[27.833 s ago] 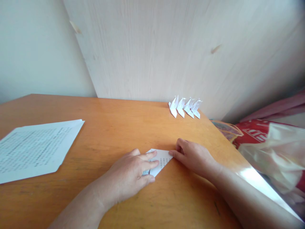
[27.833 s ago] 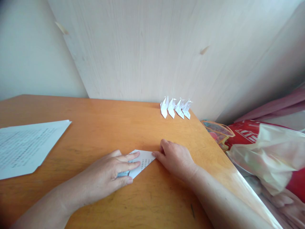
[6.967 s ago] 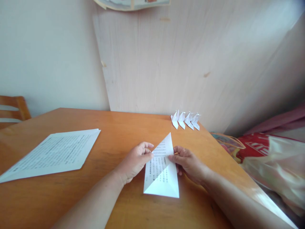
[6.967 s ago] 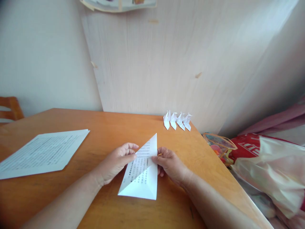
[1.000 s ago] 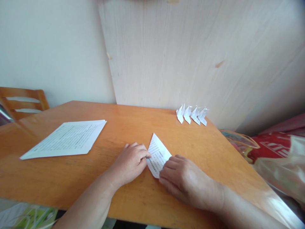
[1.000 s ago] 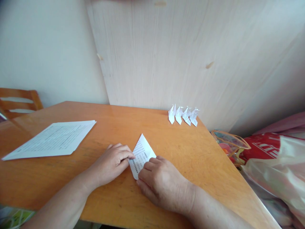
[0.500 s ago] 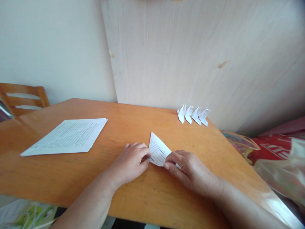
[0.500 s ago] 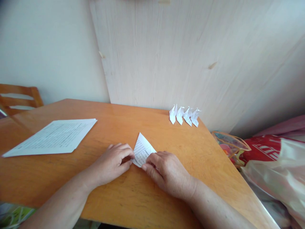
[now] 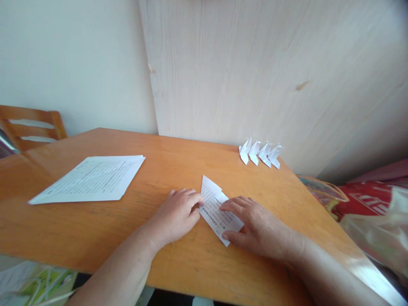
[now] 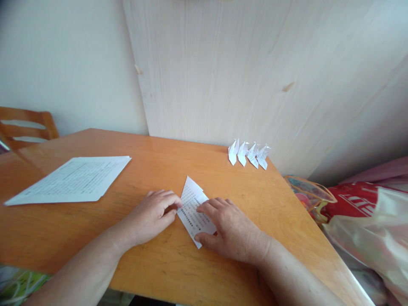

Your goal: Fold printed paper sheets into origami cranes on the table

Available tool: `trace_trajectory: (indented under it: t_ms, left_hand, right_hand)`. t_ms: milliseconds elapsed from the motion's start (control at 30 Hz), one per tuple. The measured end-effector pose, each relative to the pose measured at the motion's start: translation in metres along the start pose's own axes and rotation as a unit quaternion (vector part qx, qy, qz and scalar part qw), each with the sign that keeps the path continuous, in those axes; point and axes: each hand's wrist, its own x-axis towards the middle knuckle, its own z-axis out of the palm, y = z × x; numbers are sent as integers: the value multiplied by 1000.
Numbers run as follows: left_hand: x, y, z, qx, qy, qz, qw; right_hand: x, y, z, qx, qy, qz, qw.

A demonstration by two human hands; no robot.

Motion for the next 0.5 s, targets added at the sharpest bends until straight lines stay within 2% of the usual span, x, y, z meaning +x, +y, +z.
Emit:
trace_trajectory:
  t_ms: [133, 300, 500]
  left_hand:
    - [1, 0, -1, -1, 22, -24, 999]
    - [3, -2, 1, -6, 34, -49, 998]
    - [3, -8, 5, 24, 49, -46, 997]
  right_hand:
    - [2, 9, 5, -20, 38, 18, 999]
    - [4, 14, 9, -46, 30, 25, 998]
    - [5, 14, 11, -52, 35, 29, 998]
